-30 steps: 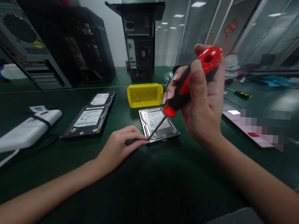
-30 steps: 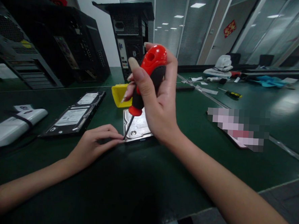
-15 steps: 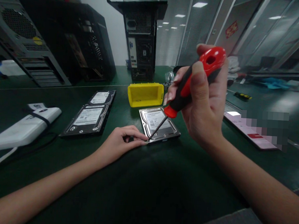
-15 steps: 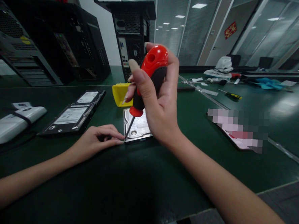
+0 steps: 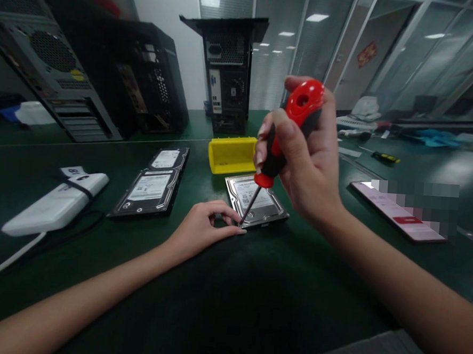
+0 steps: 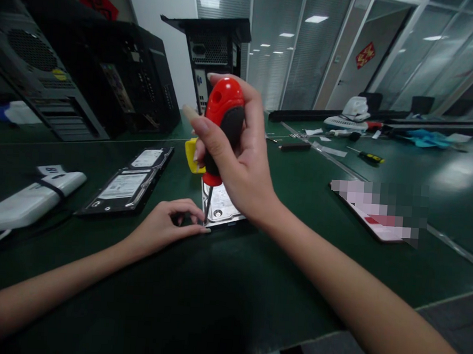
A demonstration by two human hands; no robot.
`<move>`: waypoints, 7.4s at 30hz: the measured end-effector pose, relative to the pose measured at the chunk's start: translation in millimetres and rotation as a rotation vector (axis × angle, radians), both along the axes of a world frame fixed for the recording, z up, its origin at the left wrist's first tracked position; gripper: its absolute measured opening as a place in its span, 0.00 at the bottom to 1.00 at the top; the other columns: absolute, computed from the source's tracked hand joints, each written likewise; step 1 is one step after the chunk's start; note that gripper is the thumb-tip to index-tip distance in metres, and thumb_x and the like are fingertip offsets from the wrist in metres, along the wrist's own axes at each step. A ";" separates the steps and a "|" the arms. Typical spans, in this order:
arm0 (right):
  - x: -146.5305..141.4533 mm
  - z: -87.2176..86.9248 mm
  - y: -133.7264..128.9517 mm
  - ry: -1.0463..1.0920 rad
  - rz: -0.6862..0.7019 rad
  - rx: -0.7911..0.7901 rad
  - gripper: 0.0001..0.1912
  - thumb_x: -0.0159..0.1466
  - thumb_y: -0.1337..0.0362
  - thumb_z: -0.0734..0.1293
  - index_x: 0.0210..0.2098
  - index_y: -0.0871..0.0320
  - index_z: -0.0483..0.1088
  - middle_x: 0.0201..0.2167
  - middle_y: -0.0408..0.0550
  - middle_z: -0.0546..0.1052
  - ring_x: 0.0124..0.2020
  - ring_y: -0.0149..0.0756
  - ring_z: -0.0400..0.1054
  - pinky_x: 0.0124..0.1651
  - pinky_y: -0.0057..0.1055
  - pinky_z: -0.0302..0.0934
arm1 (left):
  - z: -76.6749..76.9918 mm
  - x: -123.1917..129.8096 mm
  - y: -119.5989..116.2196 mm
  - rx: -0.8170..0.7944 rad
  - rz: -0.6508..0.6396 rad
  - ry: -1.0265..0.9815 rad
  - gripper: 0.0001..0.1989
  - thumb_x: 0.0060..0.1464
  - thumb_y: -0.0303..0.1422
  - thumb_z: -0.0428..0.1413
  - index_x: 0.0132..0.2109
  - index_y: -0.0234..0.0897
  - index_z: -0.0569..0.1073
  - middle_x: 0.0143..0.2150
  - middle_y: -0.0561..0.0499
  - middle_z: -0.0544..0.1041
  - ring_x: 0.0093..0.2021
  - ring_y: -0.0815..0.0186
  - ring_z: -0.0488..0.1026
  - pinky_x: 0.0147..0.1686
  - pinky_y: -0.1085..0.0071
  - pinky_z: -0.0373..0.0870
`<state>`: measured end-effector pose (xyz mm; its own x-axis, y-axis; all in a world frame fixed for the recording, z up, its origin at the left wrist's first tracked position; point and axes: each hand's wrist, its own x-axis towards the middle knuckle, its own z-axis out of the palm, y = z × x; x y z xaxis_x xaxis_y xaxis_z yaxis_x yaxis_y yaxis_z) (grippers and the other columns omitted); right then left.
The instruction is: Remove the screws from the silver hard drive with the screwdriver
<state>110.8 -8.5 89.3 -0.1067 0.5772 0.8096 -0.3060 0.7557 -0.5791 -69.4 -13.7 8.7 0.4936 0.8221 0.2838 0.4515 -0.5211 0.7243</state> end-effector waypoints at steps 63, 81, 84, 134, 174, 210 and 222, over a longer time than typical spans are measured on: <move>8.5 108.2 30.6 -1.169 -0.184 0.260 0.14 0.60 0.50 0.69 0.37 0.53 0.73 0.33 0.38 0.75 0.34 0.25 0.71 0.27 0.20 0.60 | 2.0 5.4 10.5 -0.186 -0.082 0.005 0.12 0.47 0.39 0.67 0.33 0.35 0.78 0.29 0.55 0.70 0.32 0.67 0.67 0.36 0.71 0.61; 5.6 111.3 26.2 -1.159 0.135 0.185 0.14 0.68 0.54 0.63 0.44 0.59 0.67 0.42 0.46 0.74 0.31 0.26 0.69 0.28 0.22 0.61 | 1.1 3.3 9.4 -0.194 -0.036 0.057 0.15 0.47 0.41 0.67 0.35 0.34 0.77 0.32 0.53 0.72 0.32 0.67 0.66 0.33 0.72 0.60; 6.6 112.4 25.6 -1.167 0.127 0.266 0.14 0.67 0.54 0.64 0.41 0.60 0.68 0.37 0.42 0.73 0.33 0.25 0.67 0.30 0.21 0.60 | 1.6 3.1 9.3 -0.196 -0.021 0.066 0.15 0.46 0.42 0.66 0.35 0.35 0.77 0.32 0.53 0.72 0.32 0.67 0.65 0.32 0.72 0.58; 1.8 107.1 31.0 -1.145 0.034 0.339 0.16 0.63 0.53 0.68 0.38 0.59 0.64 0.42 0.42 0.71 0.39 0.26 0.68 0.33 0.18 0.63 | 2.2 2.2 7.5 -0.201 -0.015 0.096 0.15 0.48 0.42 0.65 0.37 0.35 0.78 0.30 0.54 0.70 0.30 0.68 0.63 0.30 0.72 0.57; -1.2 107.5 33.4 -1.157 0.008 0.397 0.13 0.65 0.58 0.65 0.41 0.63 0.67 0.39 0.37 0.68 0.36 0.20 0.68 0.27 0.10 0.64 | -0.5 0.5 9.9 -0.240 -0.039 0.103 0.17 0.49 0.45 0.65 0.37 0.35 0.76 0.30 0.55 0.70 0.31 0.68 0.65 0.30 0.72 0.57; -1.9 105.0 35.0 -1.121 -0.097 0.513 0.18 0.67 0.58 0.65 0.42 0.71 0.72 0.33 0.40 0.68 0.31 0.18 0.60 0.32 0.17 0.54 | 4.8 2.8 6.9 -0.178 -0.029 0.123 0.15 0.51 0.43 0.64 0.37 0.35 0.76 0.35 0.51 0.74 0.34 0.66 0.66 0.32 0.71 0.60; 2.9 110.0 28.7 -1.151 0.022 0.624 0.17 0.66 0.60 0.65 0.45 0.72 0.70 0.36 0.41 0.69 0.35 0.19 0.63 0.37 0.18 0.57 | 5.9 2.6 4.6 -0.217 -0.029 0.102 0.15 0.54 0.44 0.62 0.37 0.35 0.77 0.35 0.51 0.74 0.34 0.66 0.67 0.33 0.71 0.61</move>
<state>113.6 20.2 199.3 -0.9171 0.1296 0.3770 0.1105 0.9913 -0.0718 -66.9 -9.1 14.5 0.5352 0.8433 0.0495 0.5151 -0.3722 0.7721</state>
